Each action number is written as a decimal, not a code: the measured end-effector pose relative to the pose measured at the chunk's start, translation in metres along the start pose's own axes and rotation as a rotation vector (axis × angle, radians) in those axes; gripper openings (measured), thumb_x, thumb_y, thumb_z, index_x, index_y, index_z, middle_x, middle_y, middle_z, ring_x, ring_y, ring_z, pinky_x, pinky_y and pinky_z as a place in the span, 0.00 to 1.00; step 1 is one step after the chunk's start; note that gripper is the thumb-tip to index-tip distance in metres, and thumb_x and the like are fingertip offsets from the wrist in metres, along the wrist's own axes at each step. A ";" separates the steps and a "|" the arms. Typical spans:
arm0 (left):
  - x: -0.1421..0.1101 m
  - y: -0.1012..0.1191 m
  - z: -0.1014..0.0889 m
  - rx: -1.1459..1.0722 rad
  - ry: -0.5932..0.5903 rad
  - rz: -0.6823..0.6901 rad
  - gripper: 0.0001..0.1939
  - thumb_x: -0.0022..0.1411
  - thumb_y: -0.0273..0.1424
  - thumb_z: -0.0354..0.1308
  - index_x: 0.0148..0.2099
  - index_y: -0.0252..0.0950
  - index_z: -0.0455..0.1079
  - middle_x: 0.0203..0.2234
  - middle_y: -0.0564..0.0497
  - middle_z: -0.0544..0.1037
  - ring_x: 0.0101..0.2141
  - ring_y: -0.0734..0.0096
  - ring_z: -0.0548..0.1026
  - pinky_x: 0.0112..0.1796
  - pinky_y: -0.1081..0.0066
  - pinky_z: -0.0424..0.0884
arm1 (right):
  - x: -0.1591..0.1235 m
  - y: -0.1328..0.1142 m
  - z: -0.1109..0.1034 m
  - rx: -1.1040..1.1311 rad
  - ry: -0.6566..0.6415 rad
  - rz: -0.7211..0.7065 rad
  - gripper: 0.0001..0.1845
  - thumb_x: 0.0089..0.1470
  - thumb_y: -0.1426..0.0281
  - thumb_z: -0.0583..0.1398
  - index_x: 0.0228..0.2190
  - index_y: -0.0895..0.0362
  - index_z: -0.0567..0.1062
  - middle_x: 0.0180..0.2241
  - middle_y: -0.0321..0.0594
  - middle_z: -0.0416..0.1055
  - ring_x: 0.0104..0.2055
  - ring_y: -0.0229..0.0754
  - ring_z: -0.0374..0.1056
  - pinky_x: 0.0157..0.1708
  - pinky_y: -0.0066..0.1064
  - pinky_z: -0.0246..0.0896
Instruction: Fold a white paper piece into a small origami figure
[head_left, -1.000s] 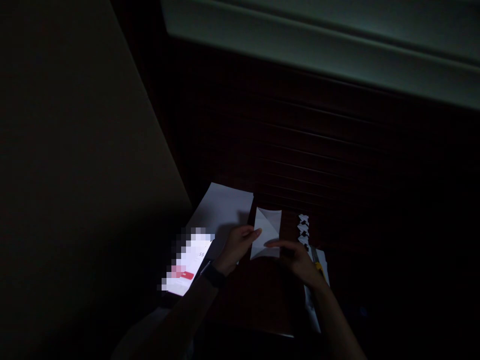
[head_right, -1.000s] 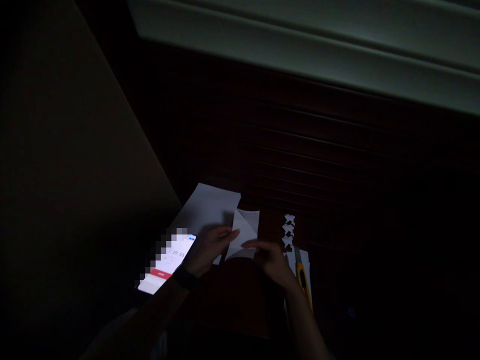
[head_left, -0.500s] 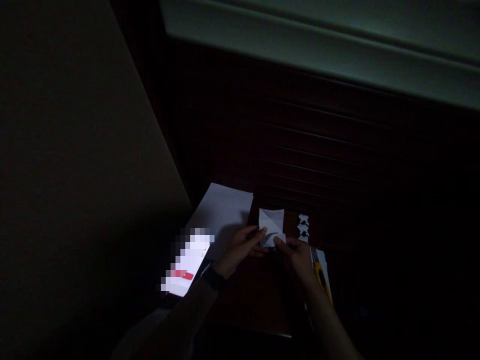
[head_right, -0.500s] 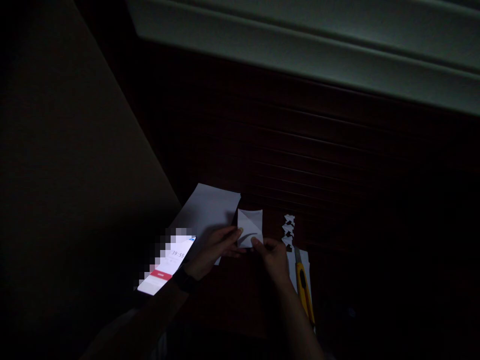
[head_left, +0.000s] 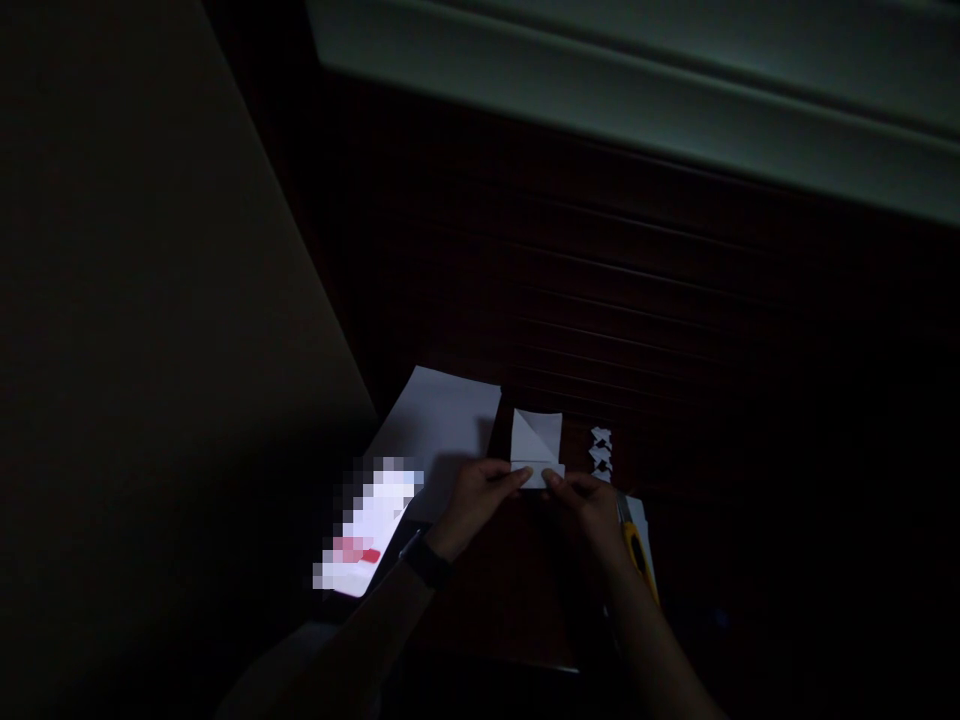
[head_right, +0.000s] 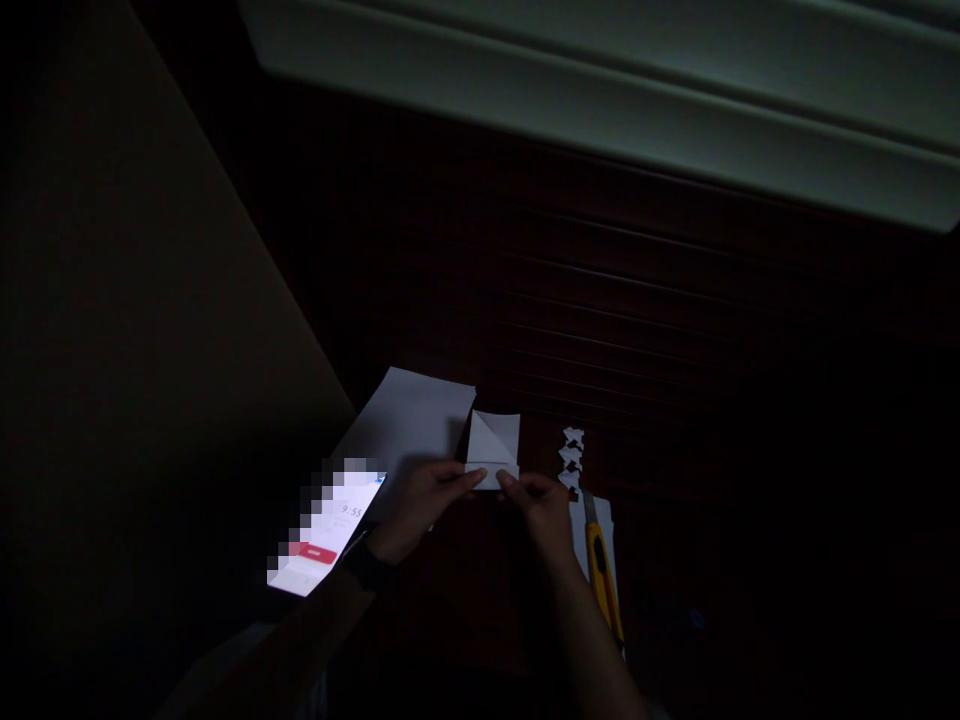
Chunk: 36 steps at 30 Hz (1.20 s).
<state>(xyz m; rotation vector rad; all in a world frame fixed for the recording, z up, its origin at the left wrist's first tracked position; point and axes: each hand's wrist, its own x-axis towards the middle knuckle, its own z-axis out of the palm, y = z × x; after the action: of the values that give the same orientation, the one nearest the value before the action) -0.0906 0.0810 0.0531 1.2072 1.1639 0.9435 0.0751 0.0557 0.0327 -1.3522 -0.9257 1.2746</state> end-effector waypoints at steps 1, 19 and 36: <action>0.000 0.001 0.000 0.004 0.014 -0.003 0.17 0.48 0.42 0.59 0.29 0.31 0.73 0.23 0.49 0.76 0.26 0.69 0.72 0.27 0.74 0.66 | 0.001 0.001 0.000 0.002 0.008 0.003 0.15 0.38 0.58 0.65 0.22 0.59 0.76 0.20 0.39 0.72 0.21 0.39 0.64 0.20 0.27 0.55; -0.001 0.001 -0.003 -0.032 -0.078 0.031 0.18 0.51 0.43 0.56 0.33 0.31 0.73 0.28 0.47 0.77 0.29 0.67 0.73 0.28 0.73 0.67 | -0.001 -0.003 0.002 0.070 -0.064 -0.015 0.15 0.45 0.59 0.60 0.29 0.58 0.77 0.23 0.39 0.73 0.24 0.40 0.66 0.23 0.29 0.59; -0.006 0.003 -0.007 -0.288 -0.096 0.034 0.18 0.50 0.34 0.60 0.43 0.32 0.70 0.37 0.43 0.76 0.37 0.62 0.73 0.35 0.69 0.69 | -0.003 -0.013 0.003 0.149 -0.106 -0.028 0.15 0.43 0.62 0.63 0.34 0.58 0.76 0.29 0.42 0.74 0.28 0.42 0.68 0.28 0.32 0.62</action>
<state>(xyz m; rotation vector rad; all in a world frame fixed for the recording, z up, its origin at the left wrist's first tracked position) -0.0982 0.0769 0.0571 1.0301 0.8990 1.0287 0.0731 0.0558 0.0457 -1.1614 -0.9000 1.3773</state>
